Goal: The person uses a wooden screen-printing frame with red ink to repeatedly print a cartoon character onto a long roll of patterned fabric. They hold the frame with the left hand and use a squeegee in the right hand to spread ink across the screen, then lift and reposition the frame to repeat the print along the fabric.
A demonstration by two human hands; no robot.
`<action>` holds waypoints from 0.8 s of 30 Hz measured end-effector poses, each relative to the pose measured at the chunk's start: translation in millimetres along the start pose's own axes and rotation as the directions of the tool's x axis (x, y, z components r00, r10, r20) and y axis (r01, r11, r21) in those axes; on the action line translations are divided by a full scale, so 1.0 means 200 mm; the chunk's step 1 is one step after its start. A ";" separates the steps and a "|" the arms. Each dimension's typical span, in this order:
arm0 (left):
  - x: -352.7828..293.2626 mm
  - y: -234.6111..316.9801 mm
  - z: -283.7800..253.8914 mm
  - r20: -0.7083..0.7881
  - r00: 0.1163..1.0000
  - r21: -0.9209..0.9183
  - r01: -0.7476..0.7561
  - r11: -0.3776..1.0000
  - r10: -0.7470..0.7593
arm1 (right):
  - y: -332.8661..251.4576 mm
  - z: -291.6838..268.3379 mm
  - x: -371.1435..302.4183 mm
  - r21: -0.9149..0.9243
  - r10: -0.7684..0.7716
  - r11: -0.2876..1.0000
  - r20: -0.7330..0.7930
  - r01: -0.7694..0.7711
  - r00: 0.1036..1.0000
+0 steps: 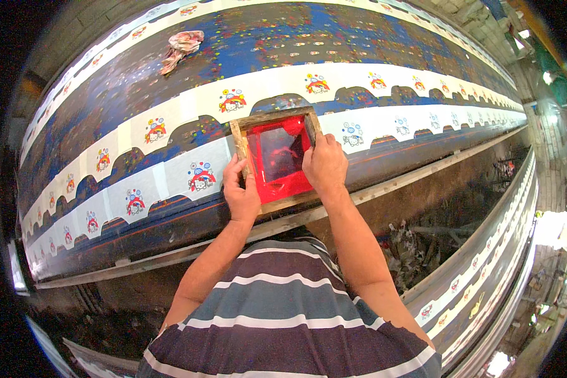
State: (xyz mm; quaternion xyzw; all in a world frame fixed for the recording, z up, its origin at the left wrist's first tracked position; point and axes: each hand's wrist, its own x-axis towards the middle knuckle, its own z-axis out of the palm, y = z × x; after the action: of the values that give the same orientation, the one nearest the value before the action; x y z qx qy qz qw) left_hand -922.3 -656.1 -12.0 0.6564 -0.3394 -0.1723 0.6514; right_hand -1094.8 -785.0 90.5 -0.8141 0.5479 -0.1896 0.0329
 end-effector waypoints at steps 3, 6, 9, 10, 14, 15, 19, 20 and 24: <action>0.00 0.00 -0.01 0.009 1.000 0.032 0.001 0.999 -0.001 | 0.00 0.02 0.05 0.031 -0.007 1.000 0.022 0.007 1.000; 0.00 0.01 -0.01 0.008 1.000 0.047 -0.006 0.999 0.006 | 0.00 0.01 0.07 0.042 -0.066 0.997 0.058 0.063 0.996; 0.00 0.01 0.00 -0.006 1.000 0.050 -0.015 0.999 0.015 | 0.00 -0.02 0.07 0.103 -0.205 0.975 0.087 0.196 0.975; -0.01 0.01 -0.01 -0.008 1.000 0.048 -0.007 0.999 0.008 | 0.00 -0.02 0.07 0.131 -0.248 0.963 0.105 0.234 0.963; -0.01 -0.01 -0.01 -0.004 1.000 0.036 -0.012 0.999 0.012 | 0.00 -0.03 0.14 0.271 -0.512 0.835 0.068 0.478 0.856; 0.00 -0.02 -0.01 -0.003 1.000 0.023 -0.010 1.000 0.010 | 0.01 -0.02 0.20 0.287 -0.586 0.786 0.060 0.548 0.808; 0.00 -0.03 -0.01 0.016 0.999 -0.035 0.043 0.998 -0.042 | 0.06 0.03 0.42 0.274 -0.675 0.734 0.194 0.622 0.712; 0.00 -0.03 -0.01 0.016 1.000 -0.037 0.020 0.999 -0.020 | 0.07 0.04 0.45 0.286 -0.680 0.727 0.168 0.625 0.714; -0.01 -0.02 -0.03 0.035 0.998 -0.045 0.063 0.997 -0.061 | 0.12 0.07 0.46 0.287 -0.737 0.663 0.088 0.691 0.670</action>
State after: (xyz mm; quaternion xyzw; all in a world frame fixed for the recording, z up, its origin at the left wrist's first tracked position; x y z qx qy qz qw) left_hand -919.0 -651.6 -14.9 0.6484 -0.3258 -0.2111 0.6549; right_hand -1081.6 -880.6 96.3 -0.9687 0.1509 -0.1679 0.1032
